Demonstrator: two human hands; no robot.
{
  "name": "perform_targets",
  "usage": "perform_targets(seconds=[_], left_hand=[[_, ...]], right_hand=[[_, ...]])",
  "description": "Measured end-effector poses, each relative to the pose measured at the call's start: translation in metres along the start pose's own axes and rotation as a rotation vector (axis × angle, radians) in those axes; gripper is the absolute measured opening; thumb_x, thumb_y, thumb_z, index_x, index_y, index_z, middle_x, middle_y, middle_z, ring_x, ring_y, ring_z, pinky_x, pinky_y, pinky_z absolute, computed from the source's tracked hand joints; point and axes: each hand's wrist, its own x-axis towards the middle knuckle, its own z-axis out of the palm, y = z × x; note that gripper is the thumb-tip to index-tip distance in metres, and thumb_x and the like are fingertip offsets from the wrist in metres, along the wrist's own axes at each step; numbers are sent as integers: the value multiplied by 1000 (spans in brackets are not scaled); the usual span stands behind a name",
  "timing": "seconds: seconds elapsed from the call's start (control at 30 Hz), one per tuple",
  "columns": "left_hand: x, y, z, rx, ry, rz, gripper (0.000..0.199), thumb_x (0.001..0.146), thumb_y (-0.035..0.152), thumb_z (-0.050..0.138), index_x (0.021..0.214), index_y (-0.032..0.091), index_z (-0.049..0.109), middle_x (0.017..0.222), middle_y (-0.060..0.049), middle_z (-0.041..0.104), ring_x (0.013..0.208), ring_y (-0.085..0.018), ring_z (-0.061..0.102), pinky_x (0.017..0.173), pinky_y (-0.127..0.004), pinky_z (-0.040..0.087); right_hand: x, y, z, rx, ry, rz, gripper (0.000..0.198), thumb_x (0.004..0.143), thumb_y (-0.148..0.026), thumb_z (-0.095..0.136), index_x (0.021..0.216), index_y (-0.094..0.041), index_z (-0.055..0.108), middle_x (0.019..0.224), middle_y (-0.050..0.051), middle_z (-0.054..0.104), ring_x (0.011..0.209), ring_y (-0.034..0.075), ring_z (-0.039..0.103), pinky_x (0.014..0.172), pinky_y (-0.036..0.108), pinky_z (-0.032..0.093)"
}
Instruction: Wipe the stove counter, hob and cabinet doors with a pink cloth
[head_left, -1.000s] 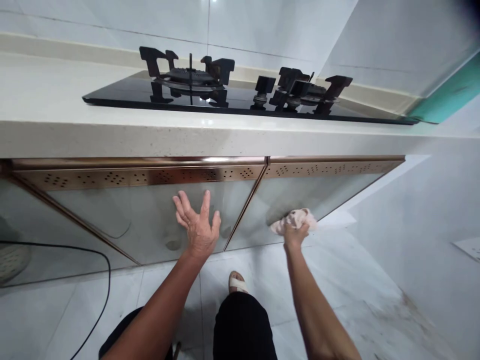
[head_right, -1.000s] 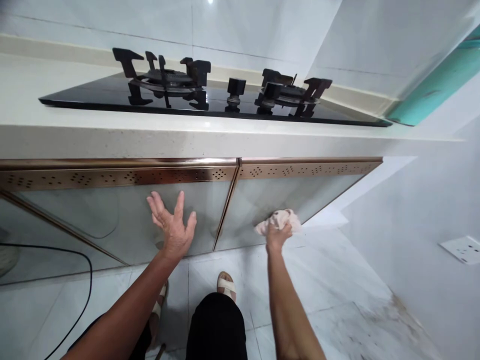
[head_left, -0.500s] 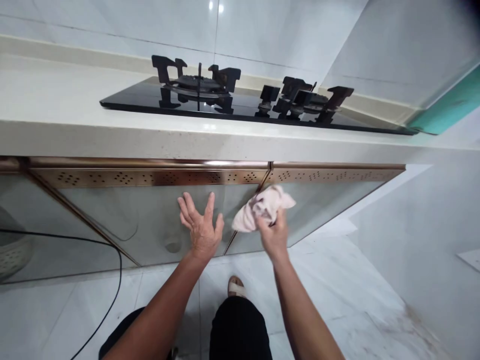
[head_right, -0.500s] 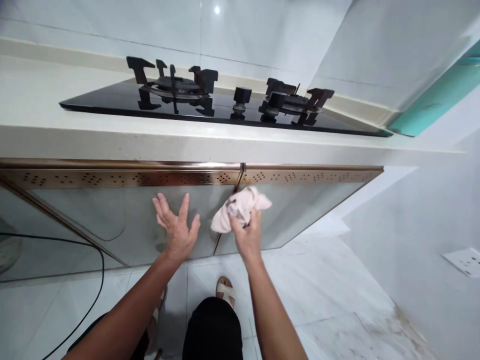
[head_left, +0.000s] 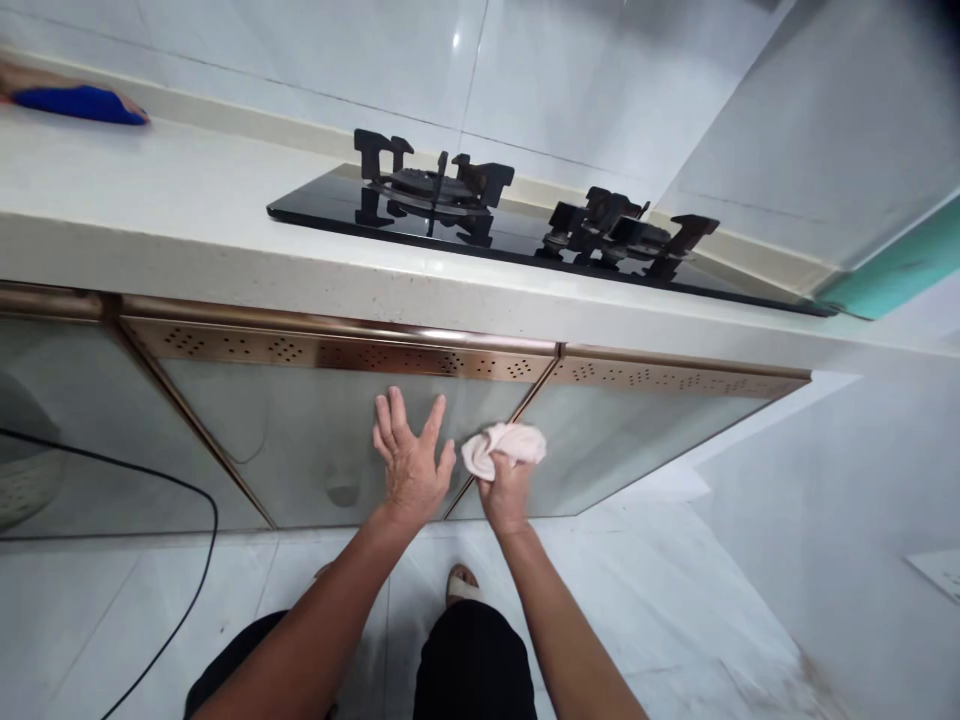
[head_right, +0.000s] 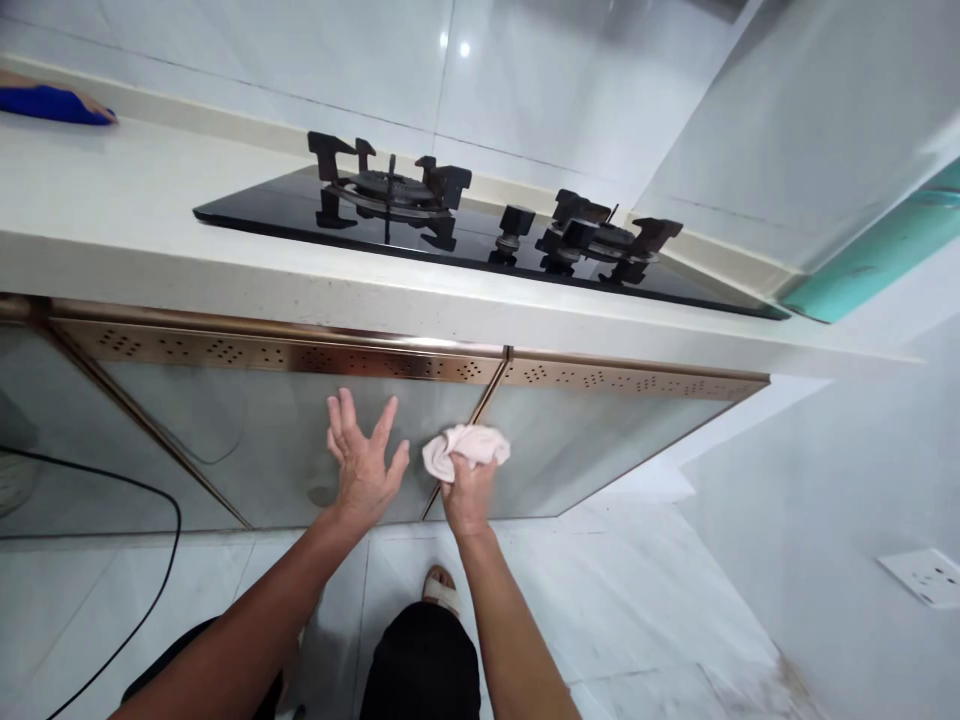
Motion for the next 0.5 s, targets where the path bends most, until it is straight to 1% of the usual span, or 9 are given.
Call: perform_targets(seconds=[0.07, 0.1, 0.17, 0.2, 0.23, 0.3, 0.37, 0.43, 0.5], left_hand=[[0, -1, -1, 11, -2, 8, 66, 92, 21, 66, 155, 29, 49, 175, -16, -7, 159, -49, 2, 116, -74, 28], [0, -1, -2, 18, -4, 11, 66, 92, 21, 66, 155, 29, 49, 175, -16, -6, 159, -49, 2, 115, -74, 29], [-1, -3, -5, 29, -10, 17, 66, 92, 21, 66, 156, 29, 49, 175, -17, -2, 159, -48, 5, 116, -73, 29], [-1, -4, -6, 31, -11, 20, 66, 92, 22, 66, 156, 29, 49, 175, -18, 1, 159, -47, 7, 116, -72, 29], [-1, -5, -8, 32, -9, 23, 66, 93, 22, 66, 156, 28, 49, 175, -18, 4, 159, -47, 9, 117, -72, 29], [-2, -5, -10, 22, 6, 27, 64, 93, 23, 65, 155, 27, 50, 174, -19, 11, 159, -45, 13, 118, -71, 28], [-2, -3, -12, 1, 35, 14, 61, 94, 23, 64, 154, 26, 51, 173, -19, 16, 159, -44, 15, 119, -69, 27], [0, -2, -15, -23, 78, -17, 59, 94, 23, 63, 152, 25, 52, 172, -19, 18, 159, -43, 14, 118, -69, 28], [2, -3, -17, -40, 128, -64, 59, 93, 22, 63, 151, 25, 54, 172, -20, 18, 159, -44, 12, 117, -70, 29]], right_hand=[[-34, 18, 14, 31, -128, 43, 33, 71, -22, 62, 102, -23, 72, 119, 13, 62, 117, 33, 53, 104, 55, 44], [-49, 25, 17, 41, -162, 64, 33, 68, -21, 62, 99, -24, 73, 109, 12, 64, 108, 31, 57, 98, 51, 48], [-70, 35, 15, 48, -169, 117, 35, 67, -22, 60, 99, -23, 73, 97, 9, 63, 94, 28, 60, 88, 47, 53], [-76, 38, 10, 43, -151, 144, 36, 69, -25, 57, 103, -22, 72, 97, 10, 63, 92, 28, 61, 87, 47, 54], [-78, 39, 2, 41, -122, 168, 40, 73, -28, 55, 109, -21, 70, 100, 11, 63, 95, 29, 61, 88, 49, 54], [-70, 35, -24, 73, -33, 215, 53, 79, -37, 53, 128, -18, 61, 117, 15, 62, 110, 32, 60, 98, 53, 51], [-48, 20, -60, 150, 70, 262, 72, 81, -45, 58, 146, -17, 45, 135, 17, 56, 123, 33, 56, 106, 51, 48], [-16, -3, -98, 192, 203, 313, 88, 79, -48, 66, 154, -18, 34, 144, 17, 51, 126, 32, 56, 107, 49, 48], [21, -27, -129, 120, 397, 320, 86, 77, -47, 68, 153, -20, 37, 144, 16, 51, 126, 33, 55, 109, 50, 45]])
